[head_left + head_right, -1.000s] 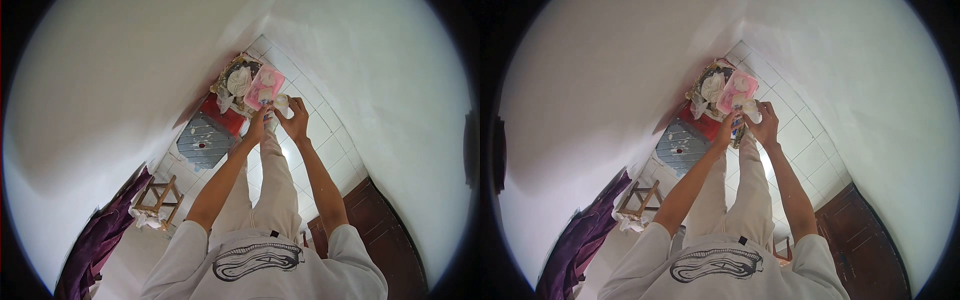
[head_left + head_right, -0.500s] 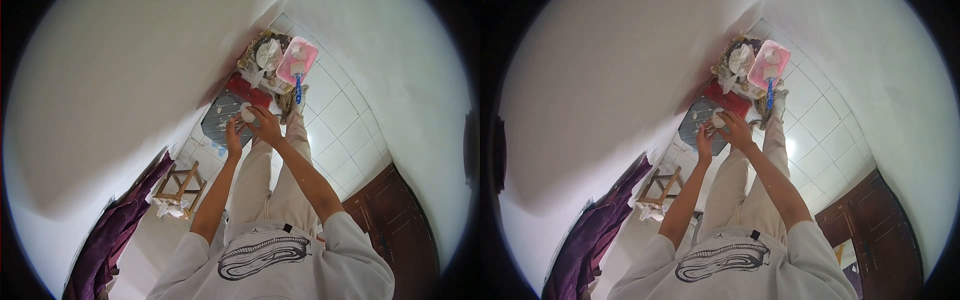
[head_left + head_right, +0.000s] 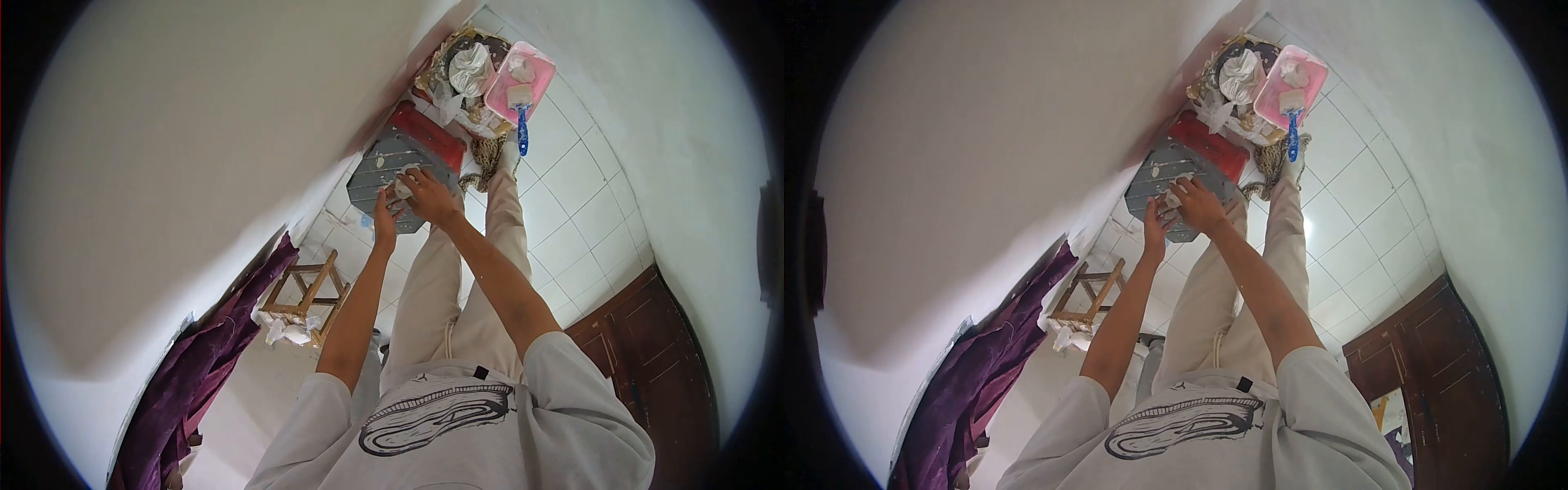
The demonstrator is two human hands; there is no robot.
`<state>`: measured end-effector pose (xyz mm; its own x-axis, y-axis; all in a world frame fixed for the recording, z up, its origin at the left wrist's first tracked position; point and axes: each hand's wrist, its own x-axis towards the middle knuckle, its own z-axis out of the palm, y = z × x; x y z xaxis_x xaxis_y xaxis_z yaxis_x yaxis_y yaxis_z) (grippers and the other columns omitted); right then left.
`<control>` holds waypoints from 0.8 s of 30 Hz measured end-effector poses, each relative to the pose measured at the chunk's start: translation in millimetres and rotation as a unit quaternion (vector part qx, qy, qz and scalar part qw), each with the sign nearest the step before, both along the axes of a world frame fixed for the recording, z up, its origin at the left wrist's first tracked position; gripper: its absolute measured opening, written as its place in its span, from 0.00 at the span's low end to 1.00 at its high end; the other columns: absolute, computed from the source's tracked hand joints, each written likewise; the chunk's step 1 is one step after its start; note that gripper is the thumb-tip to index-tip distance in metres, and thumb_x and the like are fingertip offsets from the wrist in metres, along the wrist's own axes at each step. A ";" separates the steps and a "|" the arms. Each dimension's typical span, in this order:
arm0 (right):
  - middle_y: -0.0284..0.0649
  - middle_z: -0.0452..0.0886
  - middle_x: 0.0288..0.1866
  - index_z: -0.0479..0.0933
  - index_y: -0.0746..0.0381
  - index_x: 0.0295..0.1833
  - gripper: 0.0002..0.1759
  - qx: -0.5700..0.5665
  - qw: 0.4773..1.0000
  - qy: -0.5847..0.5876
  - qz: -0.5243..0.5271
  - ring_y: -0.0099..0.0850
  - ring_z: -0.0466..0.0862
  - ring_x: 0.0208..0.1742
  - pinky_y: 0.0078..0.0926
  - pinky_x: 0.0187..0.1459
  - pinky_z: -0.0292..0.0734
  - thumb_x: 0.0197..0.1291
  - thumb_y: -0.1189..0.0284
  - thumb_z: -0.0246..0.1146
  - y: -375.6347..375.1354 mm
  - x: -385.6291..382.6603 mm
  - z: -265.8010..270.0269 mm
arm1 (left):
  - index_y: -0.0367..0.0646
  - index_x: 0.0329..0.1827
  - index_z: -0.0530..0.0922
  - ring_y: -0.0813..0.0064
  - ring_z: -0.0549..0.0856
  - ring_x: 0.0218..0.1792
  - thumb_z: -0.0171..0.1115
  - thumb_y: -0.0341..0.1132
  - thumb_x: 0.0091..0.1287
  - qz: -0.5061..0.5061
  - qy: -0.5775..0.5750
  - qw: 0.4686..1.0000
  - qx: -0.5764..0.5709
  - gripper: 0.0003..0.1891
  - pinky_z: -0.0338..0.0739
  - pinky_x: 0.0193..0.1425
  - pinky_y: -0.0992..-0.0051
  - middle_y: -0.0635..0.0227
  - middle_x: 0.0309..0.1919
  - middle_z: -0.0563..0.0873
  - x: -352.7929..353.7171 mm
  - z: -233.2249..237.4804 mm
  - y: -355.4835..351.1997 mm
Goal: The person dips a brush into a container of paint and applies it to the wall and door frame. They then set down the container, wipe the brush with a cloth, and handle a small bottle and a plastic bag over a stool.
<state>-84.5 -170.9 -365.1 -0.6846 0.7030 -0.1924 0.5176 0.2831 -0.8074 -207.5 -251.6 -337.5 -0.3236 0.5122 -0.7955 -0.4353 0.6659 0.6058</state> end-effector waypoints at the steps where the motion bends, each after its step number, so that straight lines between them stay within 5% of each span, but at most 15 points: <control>1: 0.40 0.73 0.61 0.73 0.58 0.61 0.30 0.003 1.000 -0.002 0.000 0.42 0.74 0.61 0.39 0.54 0.80 0.48 0.74 0.67 0.2 0.4 2.7 | 0.44 0.66 0.71 0.69 0.75 0.57 0.40 0.60 0.75 0.019 0.012 0.999 -0.039 0.31 0.67 0.64 0.65 0.63 0.56 0.77 -0.1 -0.4 2.6; 3: 0.41 0.72 0.61 0.73 0.57 0.61 0.30 -0.004 1.000 0.003 -0.022 0.42 0.73 0.62 0.39 0.54 0.80 0.48 0.76 0.65 2.7 4.8 11.3 | 0.42 0.63 0.74 0.68 0.76 0.57 0.39 0.58 0.76 0.032 0.016 0.997 -0.072 0.31 0.67 0.63 0.65 0.62 0.54 0.80 -1.2 -11.0 5.9; 6: 0.44 0.74 0.59 0.72 0.59 0.62 0.30 0.009 0.998 0.036 -0.051 0.44 0.76 0.59 0.37 0.52 0.79 0.49 0.80 0.64 17.6 24.8 44.4 | 0.38 0.60 0.75 0.62 0.76 0.56 0.41 0.53 0.76 0.013 0.166 0.985 -0.034 0.28 0.66 0.63 0.64 0.57 0.53 0.80 -3.9 -19.1 18.3; 8: 0.45 0.74 0.58 0.72 0.59 0.61 0.29 0.006 0.992 0.061 -0.107 0.45 0.78 0.57 0.37 0.51 0.79 0.50 0.81 0.63 36.1 45.6 61.4 | 0.34 0.56 0.77 0.56 0.76 0.54 0.45 0.45 0.76 -0.140 0.372 0.916 0.051 0.22 0.67 0.62 0.63 0.53 0.51 0.80 2.4 -0.1 48.0; 11: 0.47 0.76 0.53 0.74 0.62 0.58 0.23 0.048 0.974 0.090 -0.204 0.45 0.82 0.50 0.36 0.47 0.78 0.54 0.82 0.61 73.6 85.5 75.8 | 0.33 0.53 0.77 0.55 0.77 0.53 0.49 0.37 0.74 -0.176 0.408 0.887 0.126 0.16 0.68 0.60 0.63 0.52 0.50 0.80 21.8 6.4 92.2; 13: 0.48 0.77 0.50 0.74 0.64 0.56 0.19 0.123 0.928 0.035 -0.349 0.42 0.83 0.48 0.34 0.45 0.79 0.56 0.80 0.62 103.4 117.9 55.1 | 0.34 0.54 0.77 0.57 0.77 0.52 0.50 0.35 0.74 -0.183 0.385 0.888 0.172 0.15 0.69 0.60 0.64 0.52 0.52 0.79 40.8 13.2 123.4; 16: 0.49 0.79 0.50 0.74 0.65 0.55 0.17 0.118 0.894 0.006 -0.433 0.39 0.83 0.44 0.32 0.43 0.79 0.61 0.74 0.63 151.4 151.0 32.3 | 0.35 0.57 0.76 0.58 0.77 0.53 0.50 0.34 0.74 -0.217 0.252 0.925 0.184 0.15 0.69 0.60 0.65 0.52 0.54 0.78 74.3 3.4 166.1; 18: 0.49 0.80 0.50 0.74 0.67 0.56 0.20 -0.054 0.845 0.008 -0.532 0.38 0.84 0.40 0.32 0.40 0.81 0.64 0.67 0.63 171.5 161.8 10.8 | 0.39 0.68 0.69 0.65 0.76 0.59 0.50 0.39 0.75 -0.258 0.210 0.927 0.173 0.21 0.74 0.59 0.68 0.56 0.61 0.75 96.9 -13.5 184.8; 19: 0.49 0.80 0.50 0.74 0.67 0.56 0.20 -0.055 0.844 0.009 -0.533 0.38 0.84 0.40 0.32 0.40 0.81 0.64 0.67 0.63 177.6 166.0 1.6 | 0.39 0.68 0.69 0.65 0.76 0.59 0.50 0.39 0.75 -0.260 0.211 0.926 0.173 0.21 0.74 0.59 0.68 0.56 0.61 0.75 108.6 -16.9 190.7; 21: 0.50 0.81 0.49 0.73 0.68 0.57 0.22 -0.255 0.831 0.059 -0.491 0.39 0.85 0.39 0.34 0.36 0.82 0.66 0.63 0.61 190.7 171.6 -18.3 | 0.33 0.67 0.68 0.54 0.75 0.58 0.48 0.42 0.75 -0.237 0.193 0.939 0.159 0.24 0.67 0.64 0.64 0.47 0.56 0.76 129.8 -15.0 207.8; 24: 0.53 0.84 0.39 0.77 0.68 0.55 0.18 -0.085 0.904 -0.010 -0.419 0.41 0.86 0.32 0.38 0.34 0.80 0.65 0.67 0.59 194.1 182.3 -53.5 | 0.33 0.69 0.65 0.52 0.74 0.58 0.48 0.45 0.75 -0.244 0.212 0.936 0.142 0.28 0.67 0.64 0.64 0.44 0.56 0.75 138.8 -46.2 208.5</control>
